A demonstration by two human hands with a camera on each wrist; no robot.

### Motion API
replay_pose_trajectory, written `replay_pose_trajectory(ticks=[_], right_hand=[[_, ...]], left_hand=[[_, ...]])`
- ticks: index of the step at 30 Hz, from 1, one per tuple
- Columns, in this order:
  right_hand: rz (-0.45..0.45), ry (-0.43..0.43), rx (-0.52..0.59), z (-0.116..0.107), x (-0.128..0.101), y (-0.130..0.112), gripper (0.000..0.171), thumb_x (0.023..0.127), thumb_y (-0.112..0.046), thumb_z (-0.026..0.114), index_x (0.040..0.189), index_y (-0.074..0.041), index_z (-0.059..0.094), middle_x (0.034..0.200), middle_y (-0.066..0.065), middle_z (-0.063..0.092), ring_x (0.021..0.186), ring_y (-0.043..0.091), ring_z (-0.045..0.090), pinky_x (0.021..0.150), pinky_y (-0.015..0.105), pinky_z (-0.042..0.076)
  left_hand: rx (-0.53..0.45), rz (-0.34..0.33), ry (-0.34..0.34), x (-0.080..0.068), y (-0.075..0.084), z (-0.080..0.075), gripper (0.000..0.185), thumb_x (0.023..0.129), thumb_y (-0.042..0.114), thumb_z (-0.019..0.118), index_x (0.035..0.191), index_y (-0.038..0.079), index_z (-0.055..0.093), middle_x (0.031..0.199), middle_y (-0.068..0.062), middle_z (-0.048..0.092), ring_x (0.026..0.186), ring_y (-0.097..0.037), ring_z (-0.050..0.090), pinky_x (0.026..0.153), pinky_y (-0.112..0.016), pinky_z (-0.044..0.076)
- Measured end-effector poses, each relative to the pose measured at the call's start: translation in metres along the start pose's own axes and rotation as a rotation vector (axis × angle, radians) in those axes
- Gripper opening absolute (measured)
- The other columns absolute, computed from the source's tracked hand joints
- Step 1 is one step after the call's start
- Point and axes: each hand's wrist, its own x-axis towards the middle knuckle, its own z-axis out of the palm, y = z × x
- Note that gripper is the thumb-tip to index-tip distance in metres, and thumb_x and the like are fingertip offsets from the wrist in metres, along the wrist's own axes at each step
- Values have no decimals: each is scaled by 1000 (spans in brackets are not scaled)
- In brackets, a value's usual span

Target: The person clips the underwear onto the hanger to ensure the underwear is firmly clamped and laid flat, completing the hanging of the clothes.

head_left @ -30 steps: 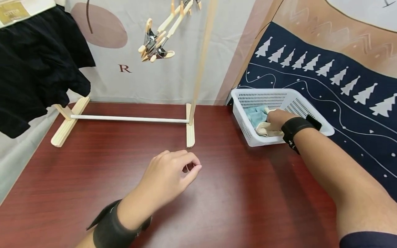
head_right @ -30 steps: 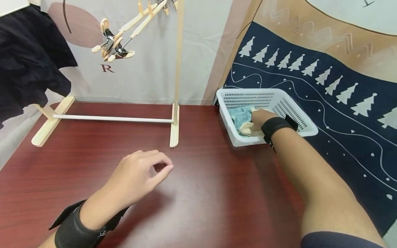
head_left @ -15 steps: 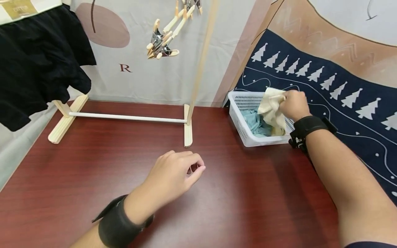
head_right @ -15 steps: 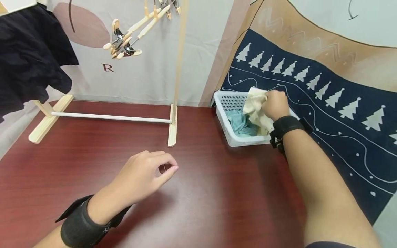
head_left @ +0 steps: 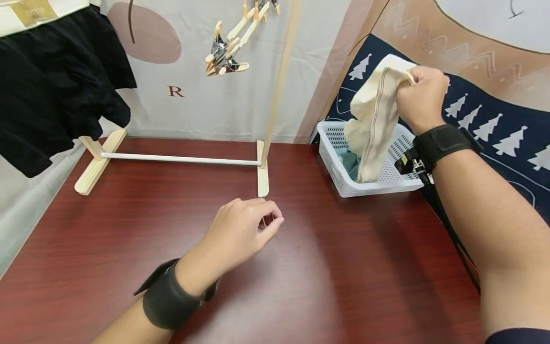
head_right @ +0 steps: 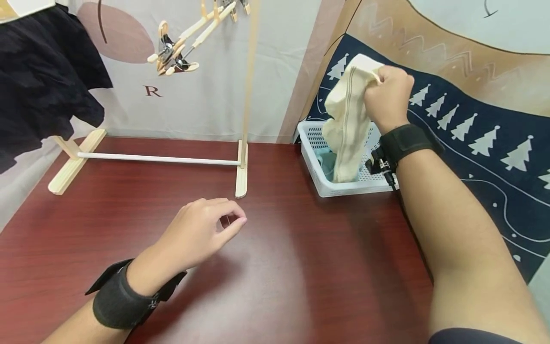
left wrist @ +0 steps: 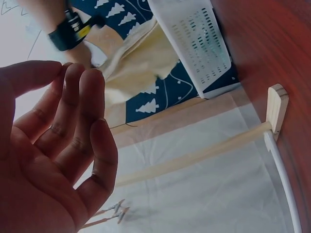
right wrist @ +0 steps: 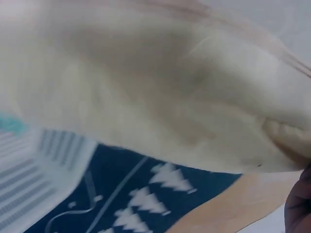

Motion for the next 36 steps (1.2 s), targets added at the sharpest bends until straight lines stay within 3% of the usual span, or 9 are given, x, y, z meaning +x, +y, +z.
replay_pose_trajectory(ticks=[4,9,13,17,21,25,27,30,36], right_hand=[[2,63,70,-8,2,-40,30,77,2,42,49,-8,36,50,-13,29,44,-2,20,43,18,12],[-38,80,176,-3,6,-75,41,84,0,46,48,-17,38,49,-12,35,42,0,26,42,17,15],[-54,56,277,3,0,-106,44,88,0,46,49,-18,39,50,-10,38,42,3,30,42,18,18],[-40,-22,383,9,-13,-138,46,91,2,46,50,-17,39,51,-9,40,44,5,34,43,18,23],[-19,-118,452,16,-27,-159,44,90,2,47,50,-15,39,49,-8,38,45,6,34,44,20,25],[-23,-191,505,17,-39,-179,43,89,3,46,51,-14,40,48,-9,35,46,5,35,45,20,26],[-35,-209,522,22,-39,-181,42,89,4,46,51,-14,39,48,-10,34,45,5,34,45,20,24],[-35,-242,516,32,-36,-168,39,89,3,45,53,-12,39,50,-7,34,46,7,35,45,21,24],[93,-450,566,42,-30,-136,21,96,-1,36,91,-14,50,81,4,52,55,15,52,46,25,46]], left_hand=[[14,-6,26,1,-1,3,10,87,16,73,80,23,70,69,15,60,64,-1,54,62,-24,40],[5,-66,29,4,-9,10,1,90,21,72,90,21,71,81,11,66,75,-8,61,71,-29,43],[-41,-147,-17,8,-19,16,28,91,35,71,115,21,66,103,5,66,94,-15,63,83,-37,47],[-108,-257,-17,20,-29,25,69,88,51,70,147,28,42,134,0,52,119,-20,56,96,-46,48],[-144,-341,-44,40,-39,36,87,84,62,68,155,35,25,150,-1,40,129,-22,53,98,-51,49],[-132,-345,-76,55,-43,40,72,85,62,67,145,30,42,132,5,59,111,-14,65,86,-47,53],[-107,-324,-64,57,-45,37,46,89,53,66,125,27,56,105,7,68,92,-13,68,75,-44,53],[-49,-301,-39,56,-51,30,19,94,39,62,91,21,60,70,4,59,70,-17,61,61,-39,47],[18,-320,5,52,-76,-3,13,95,28,58,94,18,67,67,0,55,64,-22,55,57,-35,41]])
